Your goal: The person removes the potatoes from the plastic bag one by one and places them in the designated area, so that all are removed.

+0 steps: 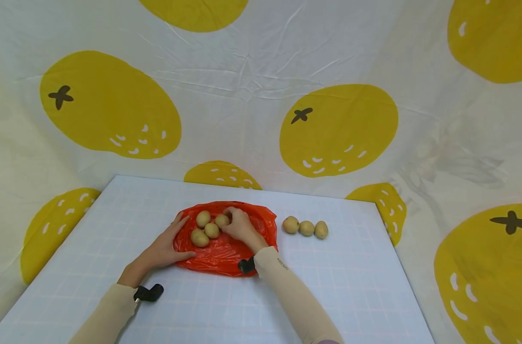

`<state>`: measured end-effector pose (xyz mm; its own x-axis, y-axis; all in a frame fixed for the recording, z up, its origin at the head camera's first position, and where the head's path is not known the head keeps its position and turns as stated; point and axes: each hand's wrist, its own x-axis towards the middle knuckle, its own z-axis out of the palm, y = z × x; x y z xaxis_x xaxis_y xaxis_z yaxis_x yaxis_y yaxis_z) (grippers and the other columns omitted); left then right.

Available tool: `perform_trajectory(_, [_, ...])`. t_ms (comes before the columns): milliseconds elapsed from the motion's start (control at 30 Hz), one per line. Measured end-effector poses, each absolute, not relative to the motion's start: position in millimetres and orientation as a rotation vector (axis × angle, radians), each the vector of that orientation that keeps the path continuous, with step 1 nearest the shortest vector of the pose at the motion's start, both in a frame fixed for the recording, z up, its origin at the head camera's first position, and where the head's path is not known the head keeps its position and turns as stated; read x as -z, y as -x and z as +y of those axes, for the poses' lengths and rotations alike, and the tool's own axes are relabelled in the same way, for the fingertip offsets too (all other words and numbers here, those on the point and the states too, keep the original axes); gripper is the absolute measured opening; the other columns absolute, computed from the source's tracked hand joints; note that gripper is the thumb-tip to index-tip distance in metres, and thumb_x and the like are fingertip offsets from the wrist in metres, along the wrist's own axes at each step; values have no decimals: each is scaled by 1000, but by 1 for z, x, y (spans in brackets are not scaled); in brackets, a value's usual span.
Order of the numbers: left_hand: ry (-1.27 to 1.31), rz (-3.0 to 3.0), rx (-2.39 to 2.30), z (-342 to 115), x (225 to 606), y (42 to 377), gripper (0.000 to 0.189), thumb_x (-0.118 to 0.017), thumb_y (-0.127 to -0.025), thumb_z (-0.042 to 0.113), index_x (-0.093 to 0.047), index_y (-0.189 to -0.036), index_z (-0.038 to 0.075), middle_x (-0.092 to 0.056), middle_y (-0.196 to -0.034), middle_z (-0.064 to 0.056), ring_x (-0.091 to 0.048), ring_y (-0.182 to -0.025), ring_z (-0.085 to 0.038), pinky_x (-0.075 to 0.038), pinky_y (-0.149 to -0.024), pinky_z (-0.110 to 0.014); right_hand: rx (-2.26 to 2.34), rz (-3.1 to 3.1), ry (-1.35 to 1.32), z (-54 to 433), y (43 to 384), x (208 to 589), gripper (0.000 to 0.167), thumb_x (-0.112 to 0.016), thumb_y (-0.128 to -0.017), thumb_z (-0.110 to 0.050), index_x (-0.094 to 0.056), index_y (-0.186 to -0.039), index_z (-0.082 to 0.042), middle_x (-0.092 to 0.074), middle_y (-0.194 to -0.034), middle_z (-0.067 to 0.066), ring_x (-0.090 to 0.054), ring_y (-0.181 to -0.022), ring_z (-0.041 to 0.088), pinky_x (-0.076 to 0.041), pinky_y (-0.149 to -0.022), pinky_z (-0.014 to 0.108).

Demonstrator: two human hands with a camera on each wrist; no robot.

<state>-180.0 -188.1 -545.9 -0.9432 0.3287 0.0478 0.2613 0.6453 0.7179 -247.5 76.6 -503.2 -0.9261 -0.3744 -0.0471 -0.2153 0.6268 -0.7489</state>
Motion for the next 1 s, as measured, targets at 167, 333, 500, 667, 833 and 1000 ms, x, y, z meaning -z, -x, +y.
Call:
perform_trajectory(167, [-508, 2769, -1187, -189, 547, 181, 116, -86, -80, 50, -19, -165, 6, -5, -173, -19, -15, -156, -50, -26, -119, -70, 1148, 2643, 524, 78, 247, 501, 43, -77, -90, -8, -64, -131, -4, -67, -125, 11, -61, -103, 22, -57, -93, 38])
perform_trajectory(333, [-503, 2768, -1178, -189, 548, 182, 117, -85, -80, 52, -19, -165, 7, -5, -173, -19, -15, -156, -49, -27, -119, -70, 1129, 2634, 534, 80, 246, 499, 40, -77, -90, -8, -65, -128, -4, -68, -123, 10, -60, -104, 22, -56, -95, 39])
perform_trajectory(500, [-491, 2763, -1184, -188, 547, 181, 116, -85, -80, 52, -19, -165, 7, -5, -173, -19, -14, -156, -49, -27, -118, -71, 1139, 2610, 532, 82, 245, 499, 42, -78, -91, -8, -64, -130, -6, -66, -125, 8, -59, -107, 21, -56, -98, 39])
perform_trajectory(667, [-470, 2763, -1168, -188, 546, 180, 115, -84, -81, 51, -19, -165, 7, -6, -173, -19, -15, -156, -48, -27, -118, -71, 1164, 2590, 563, 84, 244, 500, 44, -79, -90, -8, -64, -131, -8, -66, -129, 9, -59, -110, 23, -55, -100, 41])
perform_trajectory(833, [-458, 2761, -1171, -187, 546, 179, 114, -84, -81, 49, -19, -165, 8, -6, -173, -19, -16, -156, -49, -28, -117, -71, 1169, 2601, 560, 86, 245, 503, 43, -79, -90, -10, -65, -131, -8, -67, -127, 8, -59, -109, 22, -55, -99, 40])
perform_trajectory(1000, [-458, 2763, -1175, -187, 547, 179, 115, -85, -81, 51, -19, -165, 9, -5, -173, -19, -16, -156, -48, -28, -117, -71, 1187, 2613, 569, 88, 244, 505, 43, -80, -89, -13, -66, -129, -9, -68, -124, 7, -60, -104, 19, -56, -94, 36])
